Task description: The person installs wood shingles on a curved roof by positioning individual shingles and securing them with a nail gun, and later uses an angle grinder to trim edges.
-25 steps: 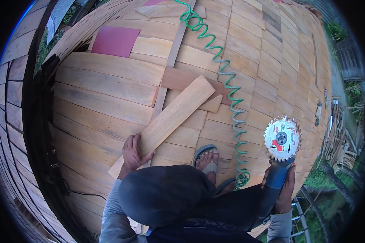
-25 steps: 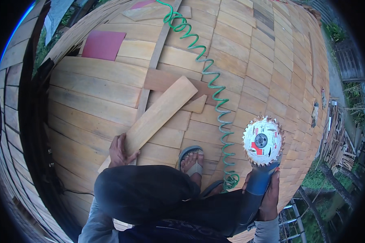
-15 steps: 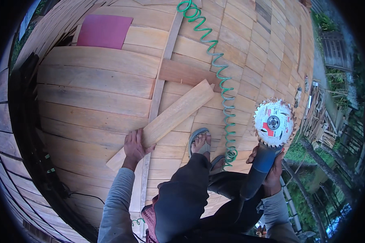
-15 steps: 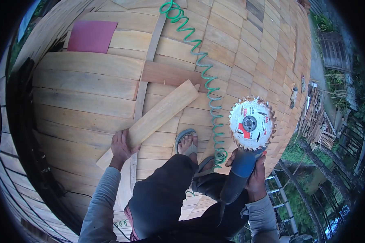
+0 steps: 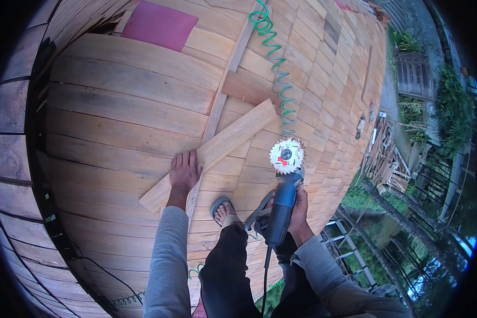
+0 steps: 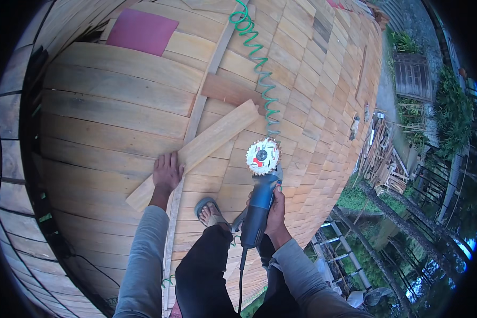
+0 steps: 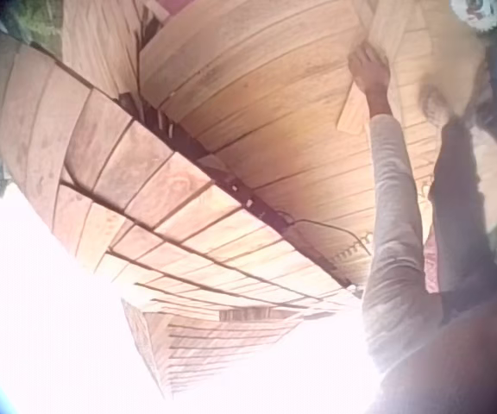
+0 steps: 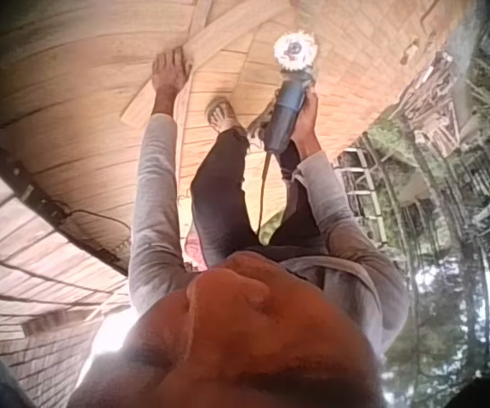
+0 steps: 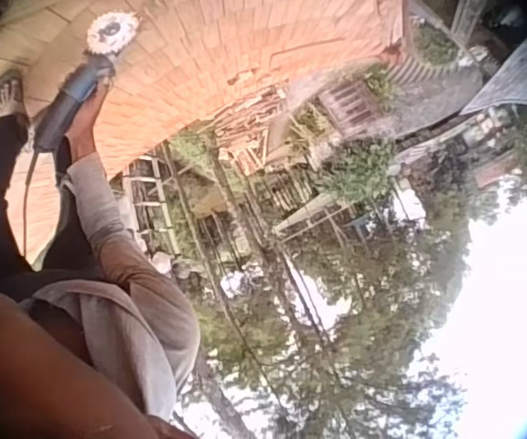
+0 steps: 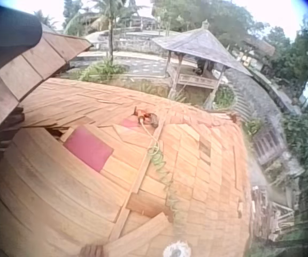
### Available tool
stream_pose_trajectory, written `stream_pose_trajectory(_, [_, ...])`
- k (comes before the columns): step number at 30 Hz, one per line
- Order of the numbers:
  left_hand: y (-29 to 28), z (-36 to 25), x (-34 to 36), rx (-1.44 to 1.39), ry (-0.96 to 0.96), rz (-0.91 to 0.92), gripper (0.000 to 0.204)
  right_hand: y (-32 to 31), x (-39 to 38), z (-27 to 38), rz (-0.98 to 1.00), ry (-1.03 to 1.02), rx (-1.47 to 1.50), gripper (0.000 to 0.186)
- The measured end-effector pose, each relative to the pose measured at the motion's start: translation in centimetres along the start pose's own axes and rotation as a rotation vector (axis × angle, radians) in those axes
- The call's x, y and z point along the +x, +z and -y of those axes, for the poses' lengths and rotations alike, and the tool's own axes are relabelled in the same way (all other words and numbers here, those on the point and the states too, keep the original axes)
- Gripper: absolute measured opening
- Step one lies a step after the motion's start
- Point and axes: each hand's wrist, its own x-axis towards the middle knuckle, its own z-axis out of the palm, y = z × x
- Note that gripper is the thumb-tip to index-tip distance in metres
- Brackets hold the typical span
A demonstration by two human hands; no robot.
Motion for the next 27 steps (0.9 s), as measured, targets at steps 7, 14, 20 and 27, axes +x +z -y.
stream_pose_trajectory(7, [0.1, -0.2, -0.3, -0.015, 0.025, -0.065, 0.063, 3.9, -3.5, 1.9, -0.033, -0.062, -0.185, 0.066])
stream_pose_trajectory(14, [0.9, 0.2, -0.2, -0.004, 0.042, -0.141, 0.061, 4.0, 0.5, -1.6, -0.050, 0.096, 0.071, 0.068])
stream_pose_trajectory(20, [0.8, 0.4, 0.0, -0.029, 0.052, -0.159, 0.058, 2.6, 1.0, -4.3, -0.112, 0.172, -0.048, 0.078])
stream_pose_trajectory(27, [1.0, 0.6, -0.1, -0.031, 0.079, -0.214, 0.049, 1.8, 6.0, -3.6, -0.242, 0.180, -0.619, 0.066])
